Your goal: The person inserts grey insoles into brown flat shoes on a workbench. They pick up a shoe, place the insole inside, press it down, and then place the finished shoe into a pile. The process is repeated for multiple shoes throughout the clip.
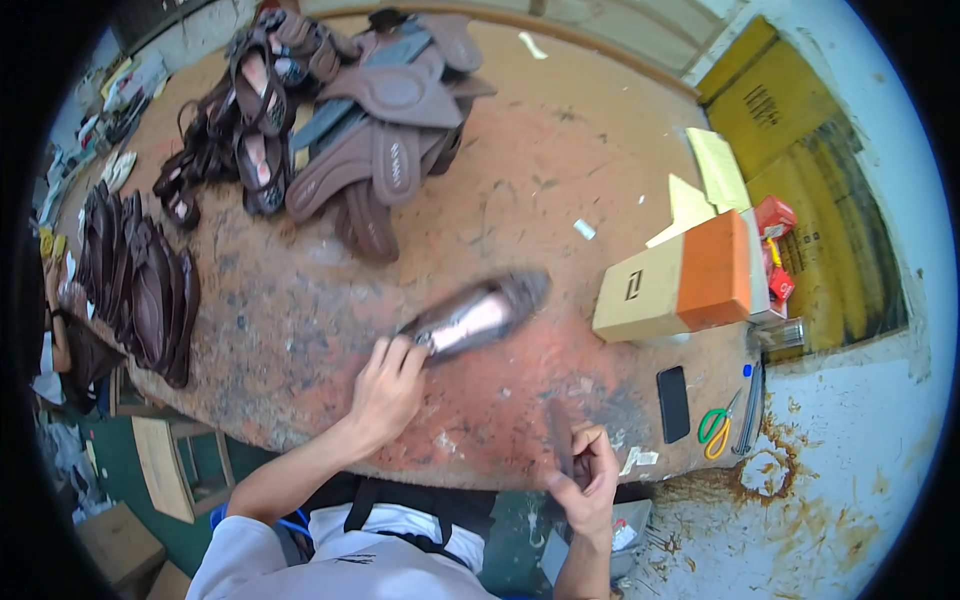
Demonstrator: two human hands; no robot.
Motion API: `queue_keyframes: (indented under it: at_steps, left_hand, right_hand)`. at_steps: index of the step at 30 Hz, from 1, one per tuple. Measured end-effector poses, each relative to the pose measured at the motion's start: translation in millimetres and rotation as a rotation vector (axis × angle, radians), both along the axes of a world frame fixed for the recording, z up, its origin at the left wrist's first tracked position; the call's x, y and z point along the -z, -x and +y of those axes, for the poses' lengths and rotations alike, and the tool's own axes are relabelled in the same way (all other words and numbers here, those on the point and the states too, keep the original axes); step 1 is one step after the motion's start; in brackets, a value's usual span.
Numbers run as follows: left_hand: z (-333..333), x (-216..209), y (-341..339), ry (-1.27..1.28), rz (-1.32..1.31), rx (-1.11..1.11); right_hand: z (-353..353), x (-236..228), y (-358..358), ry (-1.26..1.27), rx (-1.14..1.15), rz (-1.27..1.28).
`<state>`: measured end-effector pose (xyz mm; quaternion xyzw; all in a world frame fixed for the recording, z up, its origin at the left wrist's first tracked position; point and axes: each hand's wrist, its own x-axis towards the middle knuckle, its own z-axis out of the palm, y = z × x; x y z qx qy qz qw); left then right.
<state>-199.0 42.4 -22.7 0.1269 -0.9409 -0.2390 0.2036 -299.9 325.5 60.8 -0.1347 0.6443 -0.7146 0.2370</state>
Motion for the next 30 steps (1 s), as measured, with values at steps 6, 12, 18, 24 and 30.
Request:
queue_keyframes:
  at_steps: [6, 12, 18, 24, 30]
  left_hand:
    - [-3.6, -18.7, -133.1, 0.089, 0.0, 0.256]
    - [3.9, -31.6, -161.1, -0.36, 0.172, -0.239]
    - [-4.3, -9.4, -148.0, -1.088, 0.028, -0.461]
    - [-11.0, -15.7, -142.5, -1.039, -0.039, -0.422]
    - [-5.6, -22.3, -129.3, -0.867, -0.131, -0.421]
  right_hand:
    - [-59.8, -20.9, -7.4, -0.535, -0.548, 0.76]
    - [-107.8, 15.8, -13.0, -0.562, -0.733, 0.963]
    - [-137.7, 29.1, -38.5, -0.456, -0.781, 0.947]
    - [-146.5, 36.8, -44.9, -0.454, -0.784, 0.955]
    - [-149.3, 42.2, -47.6, -0.507, -0.792, 0.989]
